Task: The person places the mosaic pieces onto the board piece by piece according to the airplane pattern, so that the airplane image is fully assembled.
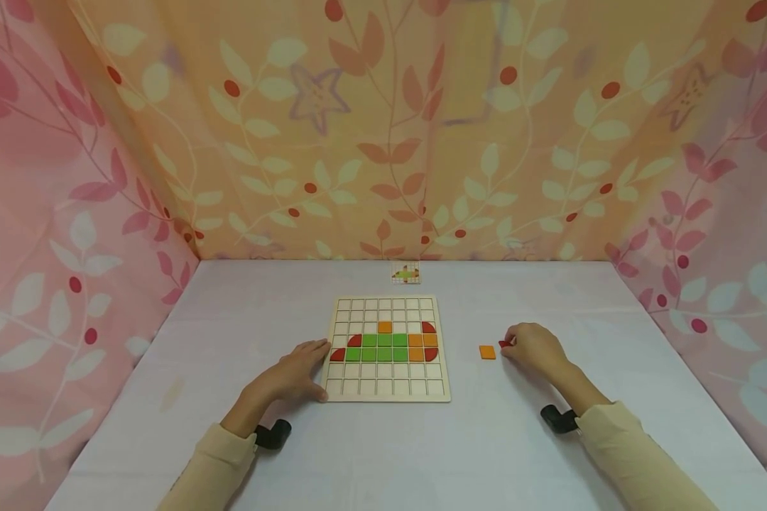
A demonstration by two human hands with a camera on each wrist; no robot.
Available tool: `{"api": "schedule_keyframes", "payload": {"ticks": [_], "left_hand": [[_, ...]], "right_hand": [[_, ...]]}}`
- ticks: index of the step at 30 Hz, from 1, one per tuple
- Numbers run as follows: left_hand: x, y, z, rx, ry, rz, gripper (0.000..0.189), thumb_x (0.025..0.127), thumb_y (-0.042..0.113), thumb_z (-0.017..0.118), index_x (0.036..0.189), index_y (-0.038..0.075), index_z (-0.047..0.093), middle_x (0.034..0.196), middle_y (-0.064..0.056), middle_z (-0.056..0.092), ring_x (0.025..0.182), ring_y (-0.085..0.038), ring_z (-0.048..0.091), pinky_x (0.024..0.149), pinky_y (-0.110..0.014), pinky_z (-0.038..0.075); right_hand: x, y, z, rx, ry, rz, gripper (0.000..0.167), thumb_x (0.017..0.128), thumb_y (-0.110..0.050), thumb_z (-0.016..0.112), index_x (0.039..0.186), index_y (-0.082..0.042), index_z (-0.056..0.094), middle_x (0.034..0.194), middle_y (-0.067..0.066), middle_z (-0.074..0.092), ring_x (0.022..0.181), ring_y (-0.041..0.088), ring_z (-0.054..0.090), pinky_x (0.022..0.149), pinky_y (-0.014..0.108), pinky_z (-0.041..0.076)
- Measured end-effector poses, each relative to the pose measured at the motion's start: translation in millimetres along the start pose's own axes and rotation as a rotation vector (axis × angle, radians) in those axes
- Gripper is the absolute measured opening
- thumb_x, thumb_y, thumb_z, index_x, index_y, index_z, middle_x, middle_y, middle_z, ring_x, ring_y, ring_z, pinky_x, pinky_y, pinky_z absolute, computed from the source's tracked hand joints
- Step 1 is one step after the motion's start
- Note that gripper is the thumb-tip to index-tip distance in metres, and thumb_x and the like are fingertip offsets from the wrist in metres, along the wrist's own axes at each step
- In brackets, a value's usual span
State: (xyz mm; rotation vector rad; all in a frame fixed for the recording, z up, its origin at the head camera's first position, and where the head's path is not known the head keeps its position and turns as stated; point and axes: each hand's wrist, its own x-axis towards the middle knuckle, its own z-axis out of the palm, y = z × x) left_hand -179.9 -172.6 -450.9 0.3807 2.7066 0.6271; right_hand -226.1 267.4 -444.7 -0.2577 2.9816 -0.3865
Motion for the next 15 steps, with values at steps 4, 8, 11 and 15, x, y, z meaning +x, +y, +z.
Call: {"api": "schedule_keyframes", "payload": {"ticks": [4, 8, 11, 15], "left_hand": [[-0.6, 0.7, -1.0, 0.003, -0.002, -0.002, 0.095, 0.071, 0.021, 0.086, 0.149, 0.0, 0.036, 0.157, -0.018, 0.033, 0.146, -0.041, 0.025, 0.112, -0.065, 0.027], [-0.7, 1.1, -1.4, 0.001, 0.005, 0.004, 0.096, 0.069, 0.021, 0.087, 0.148, 0.0, 0.037, 0.156, -0.019, 0.034, 0.145, -0.041, 0.026, 0.111, -0.065, 0.027], [-0.6, 1.0, -1.2, -0.001, 0.008, 0.009, 0.096, 0.069, 0.021, 0.087, 0.148, -0.001, 0.037, 0.156, -0.019, 0.034, 0.145, -0.041, 0.027, 0.11, -0.066, 0.027], [-0.1, 0.2, -0.1, 0.0, 0.006, 0.01, 0.095, 0.07, 0.021, 0.087, 0.148, -0.001, 0.037, 0.156, -0.019, 0.034, 0.145, -0.041, 0.027, 0.11, -0.066, 0.027]], "right_hand": [[-0.2, 0.4, 0.1, 0.013, 0.0, 0.013, 0.02, 0.082, -0.017, 0.075, 0.095, -0.001, 0.073, 0.083, 0.01, 0.069, 0.074, 0.022, 0.058, 0.069, 0.04, 0.051], [0.8, 1.6, 0.0, 0.022, -0.007, 0.023, 0.021, 0.083, -0.017, 0.075, 0.096, -0.001, 0.073, 0.084, 0.01, 0.069, 0.075, 0.021, 0.058, 0.071, 0.04, 0.051], [1.7, 1.7, -1.4, 0.023, 0.001, 0.015, 0.021, 0.083, -0.017, 0.075, 0.097, -0.001, 0.073, 0.084, 0.01, 0.069, 0.076, 0.022, 0.058, 0.073, 0.041, 0.051], [3.6, 0.1, -4.2, 0.022, 0.021, -0.021, 0.02, 0.082, -0.014, 0.074, 0.097, -0.001, 0.073, 0.083, 0.011, 0.067, 0.074, 0.023, 0.057, 0.071, 0.042, 0.05]]}}
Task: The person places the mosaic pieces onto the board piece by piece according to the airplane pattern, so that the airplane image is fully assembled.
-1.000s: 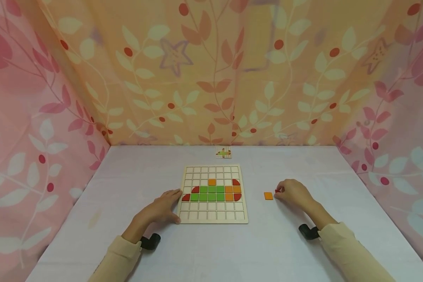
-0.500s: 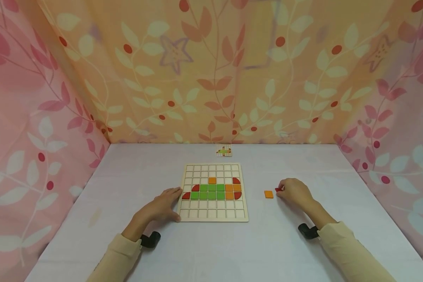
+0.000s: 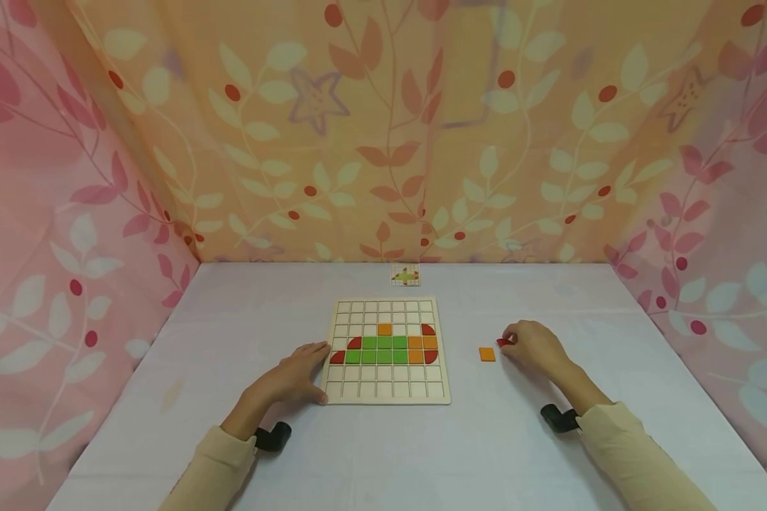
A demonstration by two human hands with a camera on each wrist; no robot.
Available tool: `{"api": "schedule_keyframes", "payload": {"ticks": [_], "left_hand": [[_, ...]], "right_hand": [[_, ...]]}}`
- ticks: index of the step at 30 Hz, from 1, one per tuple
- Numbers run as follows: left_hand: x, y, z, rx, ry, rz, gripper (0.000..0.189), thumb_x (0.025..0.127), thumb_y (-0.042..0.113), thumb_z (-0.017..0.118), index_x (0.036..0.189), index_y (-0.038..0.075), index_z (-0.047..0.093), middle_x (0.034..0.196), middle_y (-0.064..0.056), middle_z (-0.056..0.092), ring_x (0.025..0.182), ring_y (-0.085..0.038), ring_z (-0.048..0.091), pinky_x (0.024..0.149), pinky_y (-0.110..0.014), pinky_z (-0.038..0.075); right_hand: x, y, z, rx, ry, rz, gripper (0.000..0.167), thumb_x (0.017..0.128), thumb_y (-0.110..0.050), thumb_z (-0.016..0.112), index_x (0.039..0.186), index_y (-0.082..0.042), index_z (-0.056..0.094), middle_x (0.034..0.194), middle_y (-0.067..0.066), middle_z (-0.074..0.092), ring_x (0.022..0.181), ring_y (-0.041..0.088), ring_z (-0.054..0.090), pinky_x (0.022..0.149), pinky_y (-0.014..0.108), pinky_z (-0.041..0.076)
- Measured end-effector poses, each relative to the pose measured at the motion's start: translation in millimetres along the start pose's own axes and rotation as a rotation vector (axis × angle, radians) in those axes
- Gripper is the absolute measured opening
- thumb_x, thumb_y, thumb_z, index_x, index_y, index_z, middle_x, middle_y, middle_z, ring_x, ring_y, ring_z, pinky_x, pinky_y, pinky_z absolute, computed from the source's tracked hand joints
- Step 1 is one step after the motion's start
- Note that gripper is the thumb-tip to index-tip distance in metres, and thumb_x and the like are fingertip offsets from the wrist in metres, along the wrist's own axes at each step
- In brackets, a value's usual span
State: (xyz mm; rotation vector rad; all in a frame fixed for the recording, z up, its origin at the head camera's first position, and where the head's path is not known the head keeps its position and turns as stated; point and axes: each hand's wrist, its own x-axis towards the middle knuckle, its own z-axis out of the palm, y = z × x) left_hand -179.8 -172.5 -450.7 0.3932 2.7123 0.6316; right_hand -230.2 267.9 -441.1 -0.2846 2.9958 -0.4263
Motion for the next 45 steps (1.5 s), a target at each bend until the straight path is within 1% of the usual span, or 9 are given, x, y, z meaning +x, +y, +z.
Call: {"api": "schedule_keyframes", "payload": {"ticks": [8, 12, 16, 19, 23, 26, 34, 41, 45], "left_hand": [[-0.7, 0.3, 1.0, -0.004, 0.003, -0.007, 0.095, 0.069, 0.021, 0.087, 0.148, -0.001, 0.037, 0.156, -0.019, 0.034, 0.145, -0.041, 0.027, 0.111, -0.065, 0.027], [-1.1, 1.1, 0.6, -0.009, 0.002, -0.006, 0.095, 0.069, 0.021, 0.087, 0.148, 0.0, 0.037, 0.156, -0.018, 0.034, 0.146, -0.04, 0.026, 0.112, -0.064, 0.027], [-1.3, 2.1, -0.2, -0.003, 0.004, -0.011, 0.095, 0.07, 0.021, 0.087, 0.148, 0.0, 0.037, 0.156, -0.018, 0.034, 0.146, -0.04, 0.026, 0.112, -0.064, 0.027], [-0.5, 1.2, 0.4, 0.001, 0.002, -0.016, 0.095, 0.07, 0.022, 0.086, 0.149, 0.0, 0.036, 0.157, -0.017, 0.034, 0.146, -0.04, 0.026, 0.113, -0.063, 0.027], [0.8, -1.2, 1.6, 0.001, 0.004, -0.014, 0.095, 0.071, 0.022, 0.086, 0.149, 0.001, 0.036, 0.157, -0.017, 0.034, 0.146, -0.038, 0.026, 0.113, -0.062, 0.027], [1.0, -1.5, 1.9, -0.005, 0.004, -0.015, 0.095, 0.071, 0.022, 0.086, 0.149, 0.001, 0.036, 0.157, -0.016, 0.034, 0.147, -0.038, 0.026, 0.113, -0.063, 0.027], [-0.1, -0.5, 0.7, -0.007, 0.0, -0.02, 0.095, 0.071, 0.021, 0.086, 0.149, 0.001, 0.037, 0.157, -0.016, 0.034, 0.146, -0.039, 0.026, 0.112, -0.064, 0.027], [-0.1, -0.7, -0.1, -0.009, 0.004, -0.016, 0.094, 0.071, 0.021, 0.086, 0.149, 0.001, 0.036, 0.157, -0.017, 0.033, 0.147, -0.039, 0.025, 0.112, -0.064, 0.026], [0.2, -1.0, 1.3, -0.003, 0.006, -0.007, 0.094, 0.071, 0.021, 0.086, 0.148, 0.0, 0.037, 0.157, -0.017, 0.034, 0.146, -0.039, 0.026, 0.112, -0.063, 0.027]], "right_hand": [[11.5, -11.5, -0.8, 0.047, 0.039, 0.006, 0.024, 0.085, -0.016, 0.071, 0.102, -0.001, 0.073, 0.086, 0.011, 0.067, 0.08, 0.024, 0.057, 0.076, 0.042, 0.052], [17.2, -15.2, -1.6, 0.057, 0.07, -0.043, 0.022, 0.084, -0.015, 0.072, 0.101, -0.001, 0.073, 0.086, 0.011, 0.068, 0.08, 0.024, 0.058, 0.076, 0.042, 0.052], [22.2, -18.5, -3.1, 0.059, 0.097, -0.12, 0.019, 0.082, -0.011, 0.071, 0.099, -0.003, 0.074, 0.085, 0.008, 0.068, 0.081, 0.024, 0.058, 0.075, 0.041, 0.051], [25.5, -22.6, -4.7, 0.055, 0.089, -0.151, 0.019, 0.082, -0.011, 0.071, 0.099, -0.004, 0.075, 0.086, 0.006, 0.067, 0.083, 0.023, 0.057, 0.077, 0.041, 0.051], [30.2, -30.1, -6.9, 0.057, 0.059, -0.158, 0.021, 0.084, -0.014, 0.072, 0.103, -0.006, 0.074, 0.09, 0.006, 0.066, 0.088, 0.024, 0.056, 0.08, 0.041, 0.052], [34.1, -35.8, -8.9, 0.053, 0.053, -0.169, 0.022, 0.084, -0.015, 0.073, 0.104, -0.006, 0.074, 0.092, 0.006, 0.066, 0.09, 0.025, 0.056, 0.081, 0.041, 0.052], [45.7, -52.1, -14.5, 0.034, 0.051, -0.238, 0.023, 0.084, -0.015, 0.074, 0.105, -0.006, 0.075, 0.093, 0.006, 0.067, 0.09, 0.025, 0.056, 0.082, 0.04, 0.052], [61.1, -65.6, -16.0, 0.014, 0.027, -0.305, 0.021, 0.084, -0.015, 0.073, 0.104, -0.007, 0.075, 0.092, 0.006, 0.066, 0.092, 0.029, 0.057, 0.082, 0.038, 0.05], [68.6, -72.0, -15.1, -0.013, 0.016, -0.333, 0.022, 0.084, -0.015, 0.073, 0.105, -0.008, 0.075, 0.094, 0.005, 0.067, 0.092, 0.026, 0.056, 0.083, 0.037, 0.051]]}}
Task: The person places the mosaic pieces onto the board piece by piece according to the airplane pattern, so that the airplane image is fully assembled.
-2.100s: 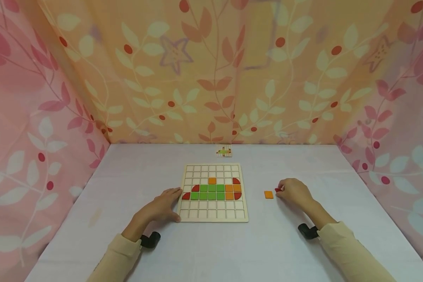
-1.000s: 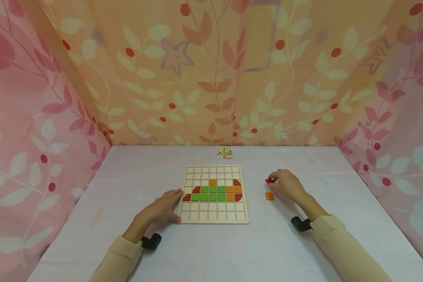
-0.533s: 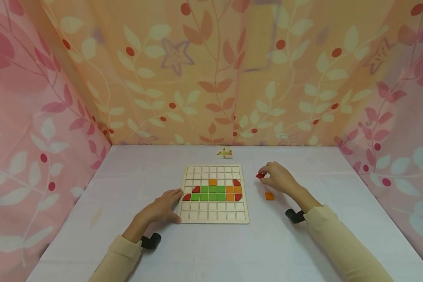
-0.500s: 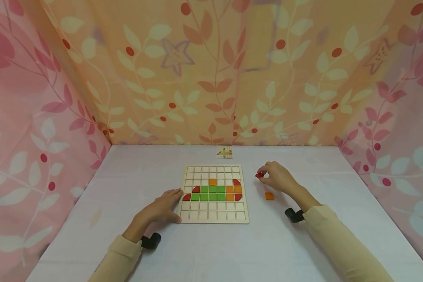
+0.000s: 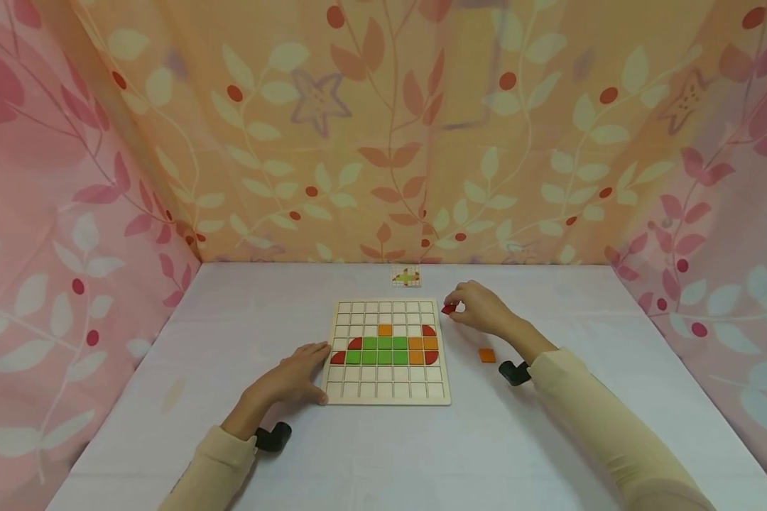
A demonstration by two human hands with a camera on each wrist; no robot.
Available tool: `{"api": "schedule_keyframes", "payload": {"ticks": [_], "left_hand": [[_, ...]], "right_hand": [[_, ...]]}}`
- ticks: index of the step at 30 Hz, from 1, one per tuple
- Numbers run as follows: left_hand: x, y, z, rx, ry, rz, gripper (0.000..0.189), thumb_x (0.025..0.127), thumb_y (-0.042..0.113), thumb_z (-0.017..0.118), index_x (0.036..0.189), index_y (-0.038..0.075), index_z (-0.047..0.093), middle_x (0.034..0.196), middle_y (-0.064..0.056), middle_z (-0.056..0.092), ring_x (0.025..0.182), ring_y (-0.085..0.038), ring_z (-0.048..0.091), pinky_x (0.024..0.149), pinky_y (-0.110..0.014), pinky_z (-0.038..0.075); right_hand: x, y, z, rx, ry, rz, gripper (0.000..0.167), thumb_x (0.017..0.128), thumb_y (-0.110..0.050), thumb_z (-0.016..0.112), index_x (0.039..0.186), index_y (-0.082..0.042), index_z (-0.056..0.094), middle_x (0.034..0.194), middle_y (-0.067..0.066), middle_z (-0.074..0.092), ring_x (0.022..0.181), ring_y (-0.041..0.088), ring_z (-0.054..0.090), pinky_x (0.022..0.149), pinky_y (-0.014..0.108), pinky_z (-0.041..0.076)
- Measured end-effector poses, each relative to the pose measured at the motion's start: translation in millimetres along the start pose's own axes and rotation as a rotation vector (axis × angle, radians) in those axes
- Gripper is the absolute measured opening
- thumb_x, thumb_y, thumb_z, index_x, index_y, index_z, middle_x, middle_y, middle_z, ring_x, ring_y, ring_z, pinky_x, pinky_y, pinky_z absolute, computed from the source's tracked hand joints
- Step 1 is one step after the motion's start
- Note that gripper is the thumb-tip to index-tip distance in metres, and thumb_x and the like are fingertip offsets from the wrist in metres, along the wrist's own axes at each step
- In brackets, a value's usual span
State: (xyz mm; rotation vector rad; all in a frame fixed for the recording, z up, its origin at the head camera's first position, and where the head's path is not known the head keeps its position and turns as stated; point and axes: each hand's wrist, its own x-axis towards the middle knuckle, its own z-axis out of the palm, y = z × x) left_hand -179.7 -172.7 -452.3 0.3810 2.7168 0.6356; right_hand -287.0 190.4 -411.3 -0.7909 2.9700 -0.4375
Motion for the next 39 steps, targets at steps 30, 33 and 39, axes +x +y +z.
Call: {"api": "schedule_keyframes", "payload": {"ticks": [30, 33, 39], "left_hand": [[0.7, 1.0, -1.3, 0.0, -0.006, -0.009, 0.095, 0.071, 0.021, 0.086, 0.149, 0.0, 0.036, 0.157, -0.017, 0.033, 0.146, -0.039, 0.025, 0.112, -0.064, 0.026], [0.6, 0.9, -0.6, -0.007, -0.003, -0.008, 0.095, 0.071, 0.021, 0.086, 0.149, 0.0, 0.036, 0.157, -0.017, 0.033, 0.147, -0.039, 0.025, 0.113, -0.064, 0.026], [-1.1, 2.1, 0.0, -0.02, -0.002, -0.011, 0.095, 0.071, 0.02, 0.086, 0.149, 0.001, 0.036, 0.157, -0.017, 0.033, 0.147, -0.039, 0.025, 0.113, -0.063, 0.026]], "right_hand": [[60.8, -50.3, 23.5, 0.046, -0.085, -0.163, 0.018, 0.086, -0.013, 0.071, 0.103, -0.007, 0.076, 0.098, 0.007, 0.069, 0.092, 0.022, 0.058, 0.089, 0.037, 0.051], [64.7, -55.4, 28.1, 0.059, -0.101, -0.152, 0.019, 0.086, -0.013, 0.072, 0.104, -0.008, 0.076, 0.099, 0.006, 0.07, 0.091, 0.021, 0.059, 0.089, 0.036, 0.052], [70.9, -63.7, 38.2, 0.05, -0.127, -0.151, 0.021, 0.086, -0.014, 0.072, 0.105, -0.008, 0.076, 0.099, 0.007, 0.068, 0.089, 0.021, 0.059, 0.086, 0.035, 0.053]]}}
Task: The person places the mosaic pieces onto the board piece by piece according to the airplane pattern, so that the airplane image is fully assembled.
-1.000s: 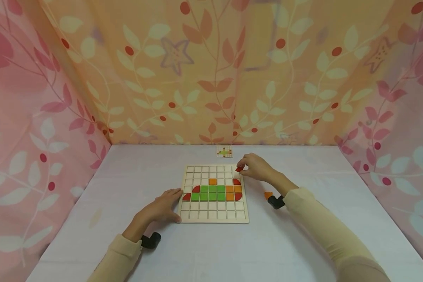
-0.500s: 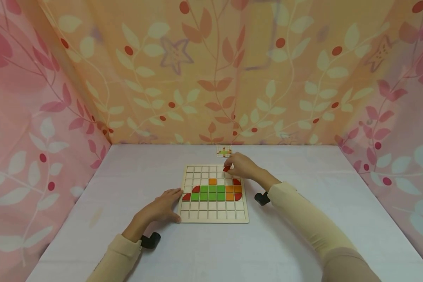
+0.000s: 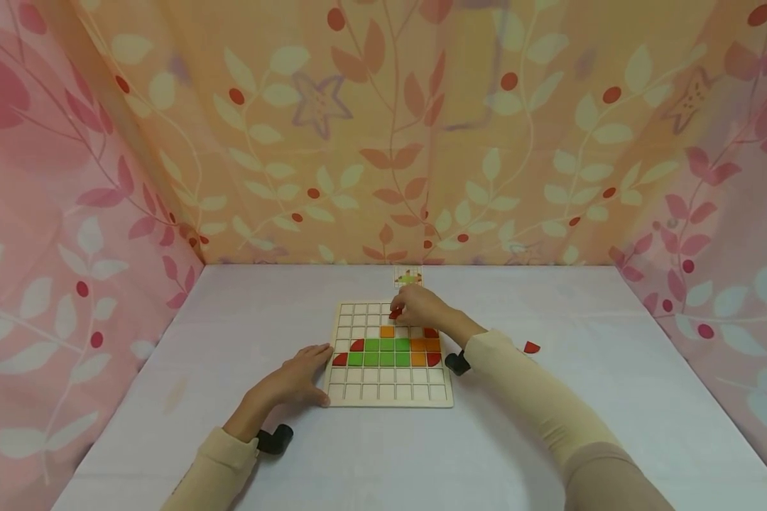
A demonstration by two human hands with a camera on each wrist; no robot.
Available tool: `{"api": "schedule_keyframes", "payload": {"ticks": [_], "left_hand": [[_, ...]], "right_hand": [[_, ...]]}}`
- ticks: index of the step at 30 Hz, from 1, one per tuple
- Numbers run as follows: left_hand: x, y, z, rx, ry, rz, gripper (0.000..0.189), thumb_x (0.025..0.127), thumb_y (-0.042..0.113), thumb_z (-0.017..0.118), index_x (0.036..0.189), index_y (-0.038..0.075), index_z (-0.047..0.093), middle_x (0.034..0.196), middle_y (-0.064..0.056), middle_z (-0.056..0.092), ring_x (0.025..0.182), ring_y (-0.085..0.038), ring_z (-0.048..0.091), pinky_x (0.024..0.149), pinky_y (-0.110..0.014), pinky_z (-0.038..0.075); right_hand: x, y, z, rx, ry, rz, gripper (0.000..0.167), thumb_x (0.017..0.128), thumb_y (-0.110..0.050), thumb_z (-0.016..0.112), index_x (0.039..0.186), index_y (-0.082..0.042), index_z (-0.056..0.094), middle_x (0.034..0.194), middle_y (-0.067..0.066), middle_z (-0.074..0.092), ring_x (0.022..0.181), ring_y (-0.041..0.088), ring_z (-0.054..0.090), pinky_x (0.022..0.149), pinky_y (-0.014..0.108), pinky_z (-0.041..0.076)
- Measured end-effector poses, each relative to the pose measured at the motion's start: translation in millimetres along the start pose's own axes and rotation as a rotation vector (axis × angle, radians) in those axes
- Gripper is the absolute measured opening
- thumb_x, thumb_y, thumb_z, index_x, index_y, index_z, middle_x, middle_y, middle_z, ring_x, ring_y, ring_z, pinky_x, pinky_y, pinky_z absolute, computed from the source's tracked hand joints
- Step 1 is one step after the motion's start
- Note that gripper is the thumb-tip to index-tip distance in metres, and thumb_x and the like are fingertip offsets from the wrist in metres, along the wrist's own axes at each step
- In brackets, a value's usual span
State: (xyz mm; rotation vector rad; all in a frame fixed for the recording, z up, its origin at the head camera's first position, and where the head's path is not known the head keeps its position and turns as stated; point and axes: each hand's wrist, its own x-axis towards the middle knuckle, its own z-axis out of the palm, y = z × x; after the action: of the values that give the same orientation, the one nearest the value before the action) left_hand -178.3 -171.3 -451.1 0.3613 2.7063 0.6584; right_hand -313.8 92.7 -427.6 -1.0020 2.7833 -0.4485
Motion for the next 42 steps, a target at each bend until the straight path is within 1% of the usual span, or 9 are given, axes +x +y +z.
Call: {"api": "schedule_keyframes", "payload": {"ticks": [5, 7, 11, 13, 17, 22, 28, 33, 42], "left_hand": [[-0.3, -0.4, 1.6, -0.005, 0.002, 0.001, 0.094, 0.071, 0.019, 0.086, 0.149, 0.001, 0.036, 0.157, -0.017, 0.033, 0.146, -0.039, 0.025, 0.113, -0.063, 0.026], [0.0, -0.9, 2.0, -0.004, 0.002, 0.001, 0.095, 0.071, 0.02, 0.086, 0.149, 0.0, 0.036, 0.157, -0.017, 0.033, 0.147, -0.039, 0.025, 0.113, -0.063, 0.026], [-0.7, -0.8, 1.4, 0.004, -0.001, 0.002, 0.095, 0.071, 0.02, 0.086, 0.149, 0.0, 0.036, 0.157, -0.017, 0.033, 0.146, -0.04, 0.025, 0.113, -0.064, 0.026], [-1.1, -0.9, 1.3, 0.005, -0.001, 0.006, 0.095, 0.07, 0.02, 0.086, 0.148, 0.0, 0.036, 0.157, -0.017, 0.034, 0.146, -0.041, 0.025, 0.113, -0.064, 0.026], [-1.0, -1.9, 1.4, 0.009, -0.001, 0.014, 0.095, 0.07, 0.02, 0.086, 0.148, 0.0, 0.037, 0.156, -0.018, 0.034, 0.146, -0.041, 0.025, 0.112, -0.064, 0.026], [0.0, -3.8, 2.5, 0.009, 0.0, 0.01, 0.095, 0.07, 0.021, 0.086, 0.149, 0.001, 0.036, 0.157, -0.017, 0.033, 0.147, -0.041, 0.024, 0.113, -0.064, 0.026], [0.6, -3.8, 2.7, 0.01, 0.001, 0.006, 0.096, 0.07, 0.021, 0.087, 0.149, 0.001, 0.036, 0.157, -0.016, 0.033, 0.147, -0.04, 0.025, 0.113, -0.063, 0.026], [-0.6, -2.5, 1.5, 0.011, -0.001, 0.008, 0.095, 0.071, 0.021, 0.086, 0.149, 0.001, 0.036, 0.157, -0.017, 0.033, 0.147, -0.04, 0.025, 0.113, -0.063, 0.026], [-0.8, -1.2, -1.4, 0.024, 0.001, 0.022, 0.096, 0.07, 0.021, 0.087, 0.148, 0.0, 0.037, 0.156, -0.018, 0.034, 0.146, -0.041, 0.026, 0.111, -0.065, 0.027]], "right_hand": [[5.9, -1.1, 8.2, -0.064, -0.004, -0.057, 0.018, 0.088, -0.016, 0.072, 0.104, -0.009, 0.076, 0.097, 0.006, 0.067, 0.09, 0.02, 0.058, 0.085, 0.035, 0.051], [8.2, -1.3, 10.8, -0.079, -0.007, -0.075, 0.018, 0.088, -0.015, 0.071, 0.103, -0.008, 0.076, 0.098, 0.007, 0.067, 0.091, 0.021, 0.059, 0.088, 0.036, 0.05], [11.2, -3.0, 13.8, -0.069, -0.015, -0.088, 0.017, 0.087, -0.011, 0.069, 0.102, -0.006, 0.076, 0.097, 0.01, 0.067, 0.091, 0.024, 0.059, 0.093, 0.04, 0.048], [12.0, -4.0, 14.0, -0.065, -0.028, -0.08, 0.017, 0.087, -0.009, 0.068, 0.102, -0.005, 0.076, 0.097, 0.01, 0.066, 0.091, 0.024, 0.059, 0.092, 0.039, 0.048], [12.5, -5.8, 14.1, -0.07, -0.047, -0.064, 0.017, 0.088, -0.009, 0.067, 0.102, -0.007, 0.076, 0.096, 0.008, 0.065, 0.088, 0.02, 0.056, 0.085, 0.034, 0.051], [15.6, -6.0, 17.2, -0.052, -0.066, -0.018, 0.017, 0.09, -0.012, 0.068, 0.104, -0.008, 0.076, 0.1, 0.009, 0.065, 0.092, 0.022, 0.057, 0.09, 0.036, 0.05], [16.9, -5.5, 20.1, -0.03, -0.072, 0.025, 0.018, 0.091, -0.013, 0.067, 0.106, -0.01, 0.076, 0.102, 0.006, 0.064, 0.092, 0.019, 0.055, 0.09, 0.034, 0.051], [15.5, -4.9, 19.2, -0.014, -0.065, 0.019, 0.02, 0.091, -0.014, 0.067, 0.108, -0.009, 0.075, 0.102, 0.007, 0.065, 0.092, 0.019, 0.055, 0.089, 0.034, 0.051], [8.5, 1.2, 14.8, 0.027, -0.027, -0.002, 0.021, 0.092, -0.018, 0.067, 0.108, -0.008, 0.075, 0.093, 0.006, 0.066, 0.082, 0.016, 0.054, 0.078, 0.03, 0.049]]}}
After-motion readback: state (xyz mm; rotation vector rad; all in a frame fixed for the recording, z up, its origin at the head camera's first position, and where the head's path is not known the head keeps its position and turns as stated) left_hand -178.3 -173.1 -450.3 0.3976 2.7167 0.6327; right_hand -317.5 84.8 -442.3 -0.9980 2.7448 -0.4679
